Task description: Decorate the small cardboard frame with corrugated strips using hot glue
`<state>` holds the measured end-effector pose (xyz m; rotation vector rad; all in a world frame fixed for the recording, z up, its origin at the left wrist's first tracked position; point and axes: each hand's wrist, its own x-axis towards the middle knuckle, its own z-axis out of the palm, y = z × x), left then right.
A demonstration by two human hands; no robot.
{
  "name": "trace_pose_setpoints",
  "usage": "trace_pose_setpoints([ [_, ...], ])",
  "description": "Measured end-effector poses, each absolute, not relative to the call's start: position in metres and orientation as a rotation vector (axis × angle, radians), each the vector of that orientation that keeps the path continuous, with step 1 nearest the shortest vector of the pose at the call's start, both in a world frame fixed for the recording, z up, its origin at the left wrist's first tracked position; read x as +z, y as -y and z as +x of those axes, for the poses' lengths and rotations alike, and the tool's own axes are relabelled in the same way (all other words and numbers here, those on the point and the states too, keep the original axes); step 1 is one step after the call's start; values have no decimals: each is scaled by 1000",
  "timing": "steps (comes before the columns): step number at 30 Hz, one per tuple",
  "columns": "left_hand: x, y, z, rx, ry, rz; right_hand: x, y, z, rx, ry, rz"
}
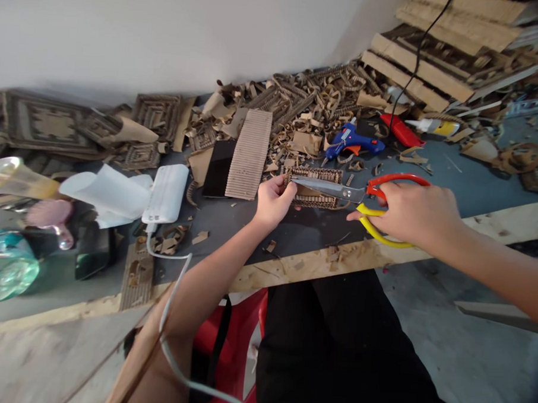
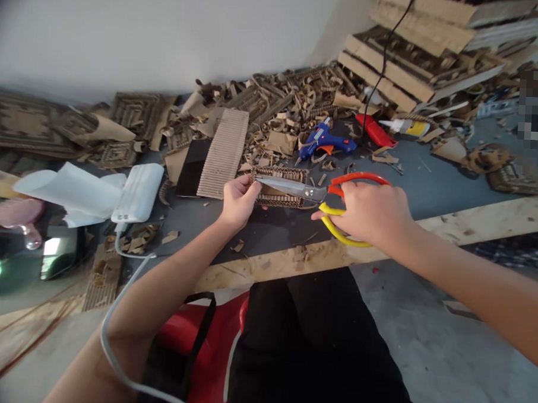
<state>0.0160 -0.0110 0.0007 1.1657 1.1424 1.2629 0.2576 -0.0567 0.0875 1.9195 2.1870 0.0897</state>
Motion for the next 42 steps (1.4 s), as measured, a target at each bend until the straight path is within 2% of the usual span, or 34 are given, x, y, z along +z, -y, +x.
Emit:
trace_pose_setpoints([
  [6,2,13,17,1251,-1158,1178,89,60,257,140,-2163,1846],
  [13,1,13,17,1221,-1208,1200,81,50,261,-4,-2078,1847],
  [23,3,13,16,1209,-1153,1215,102,30,270,-456,-2129,1676],
  [31,4,16,17,1171,-1129,1203,102,17,285,-801,-2118,1578],
  [42,4,16,17,1193,-1124,1196,111,31,277,-541,-2083,1689],
])
